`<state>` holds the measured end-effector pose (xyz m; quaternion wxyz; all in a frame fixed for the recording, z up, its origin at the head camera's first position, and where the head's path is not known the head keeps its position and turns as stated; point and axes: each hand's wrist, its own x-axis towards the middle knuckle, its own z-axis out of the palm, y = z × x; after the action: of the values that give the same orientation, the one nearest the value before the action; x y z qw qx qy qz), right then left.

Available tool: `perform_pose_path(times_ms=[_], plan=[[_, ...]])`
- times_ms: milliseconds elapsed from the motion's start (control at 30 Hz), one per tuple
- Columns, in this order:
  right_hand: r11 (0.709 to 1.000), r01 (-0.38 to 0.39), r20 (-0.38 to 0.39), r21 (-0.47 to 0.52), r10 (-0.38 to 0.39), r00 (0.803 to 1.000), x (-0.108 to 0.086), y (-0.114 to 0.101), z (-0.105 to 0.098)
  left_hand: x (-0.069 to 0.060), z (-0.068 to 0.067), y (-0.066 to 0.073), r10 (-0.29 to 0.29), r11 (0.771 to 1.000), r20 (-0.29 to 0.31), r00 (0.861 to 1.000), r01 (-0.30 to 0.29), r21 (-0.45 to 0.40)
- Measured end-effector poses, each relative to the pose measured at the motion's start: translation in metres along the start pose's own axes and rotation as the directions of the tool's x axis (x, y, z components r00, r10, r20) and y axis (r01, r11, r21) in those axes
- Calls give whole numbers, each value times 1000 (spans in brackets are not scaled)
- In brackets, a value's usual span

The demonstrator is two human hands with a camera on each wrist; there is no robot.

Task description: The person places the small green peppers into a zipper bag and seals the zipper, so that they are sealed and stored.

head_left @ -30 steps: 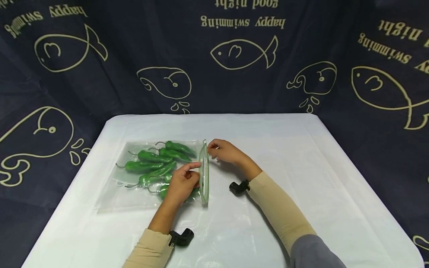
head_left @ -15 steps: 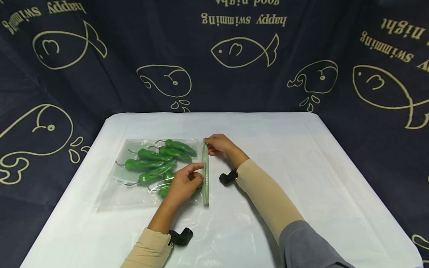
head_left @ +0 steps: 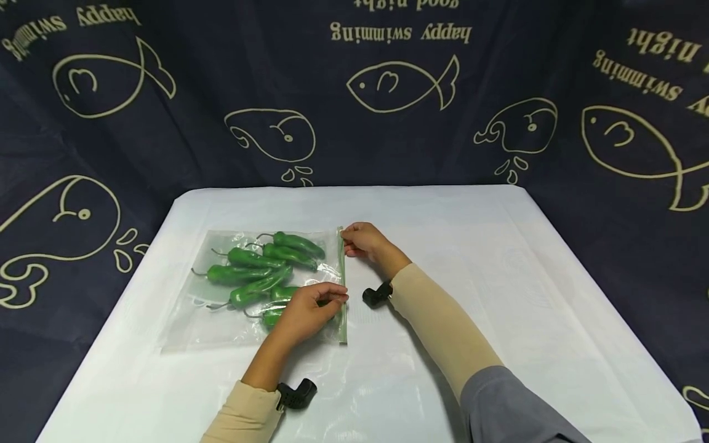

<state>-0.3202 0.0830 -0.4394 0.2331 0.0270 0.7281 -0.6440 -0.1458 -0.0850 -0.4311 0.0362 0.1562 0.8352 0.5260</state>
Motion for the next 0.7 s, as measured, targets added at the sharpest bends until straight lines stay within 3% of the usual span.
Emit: perform_pose_path(times_ms=[200, 400, 567, 700], plan=[[1000, 20, -13, 9, -20, 1000, 3, 4, -2, 1, -4, 4, 29, 999, 83, 996, -30, 15], [999, 30, -21, 20, -30, 999, 3, 6, -3, 9, -20, 22, 25, 999, 143, 989, -29, 30], [998, 53, -58, 28, -52, 997, 2, 7, -3, 43, -47, 36, -9, 990, 123, 992, -8, 138], [997, 62, -59, 41, -59, 996, 3, 8, 1, 75, -74, 40, -69, 977, 86, 994, 50, 209]])
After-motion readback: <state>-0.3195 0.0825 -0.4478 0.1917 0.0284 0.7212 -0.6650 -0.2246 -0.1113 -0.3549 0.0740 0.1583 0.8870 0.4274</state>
